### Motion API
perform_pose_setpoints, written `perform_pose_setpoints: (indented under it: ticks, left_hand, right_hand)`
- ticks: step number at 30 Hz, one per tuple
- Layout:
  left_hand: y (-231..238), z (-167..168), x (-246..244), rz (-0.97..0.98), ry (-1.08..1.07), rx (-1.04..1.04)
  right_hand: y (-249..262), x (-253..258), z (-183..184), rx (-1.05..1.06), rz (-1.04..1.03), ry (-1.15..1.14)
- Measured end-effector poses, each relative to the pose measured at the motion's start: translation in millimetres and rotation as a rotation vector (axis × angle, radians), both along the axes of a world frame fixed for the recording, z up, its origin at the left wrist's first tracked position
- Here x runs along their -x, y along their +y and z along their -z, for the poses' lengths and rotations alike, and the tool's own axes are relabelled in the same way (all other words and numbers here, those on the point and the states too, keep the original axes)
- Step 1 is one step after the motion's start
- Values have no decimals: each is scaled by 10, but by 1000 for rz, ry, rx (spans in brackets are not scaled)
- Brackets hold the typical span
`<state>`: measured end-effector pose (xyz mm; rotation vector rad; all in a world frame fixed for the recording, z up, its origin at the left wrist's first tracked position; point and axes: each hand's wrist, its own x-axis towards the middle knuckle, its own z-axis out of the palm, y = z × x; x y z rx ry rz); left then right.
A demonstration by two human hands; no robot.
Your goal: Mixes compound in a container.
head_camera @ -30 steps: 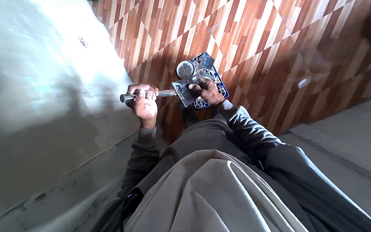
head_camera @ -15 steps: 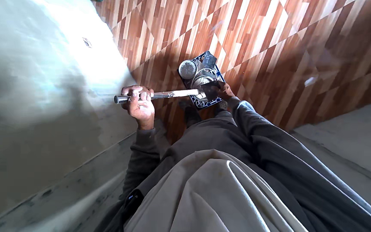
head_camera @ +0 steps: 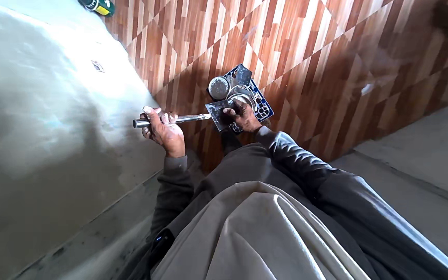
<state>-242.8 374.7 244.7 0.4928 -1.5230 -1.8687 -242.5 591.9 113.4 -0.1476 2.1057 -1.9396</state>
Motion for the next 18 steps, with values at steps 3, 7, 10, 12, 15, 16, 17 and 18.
perform_pose_setpoints:
  ticks: [3,7,10,12,15,16,17,18]
  left_hand:
    - [-36,-52,27,-19,-4,-6]
    - [-143,-58,20,-16,-1,-5]
    - [-168,-33,29,-44,-17,-2]
    - [-161,-27,-2,-10,-16,-8]
    - [-209,-5,-43,104,37,-19]
    - [-223,8,-44,118,51,-14]
    - [-225,17,-44,107,47,-10]
    - [-215,15,-45,79,31,-10]
  right_hand:
    - [181,-19,430,-244,10,-100]
    - [447,-93,986,-395,38,-211]
    - [519,-121,1095,-456,60,-274]
    - [547,-140,1027,-446,79,-273]
    - [523,-158,829,-380,107,-223]
    - [503,-157,763,-347,120,-193]
    - [476,-151,701,-317,128,-158]
    - [441,-150,637,-291,126,-128]
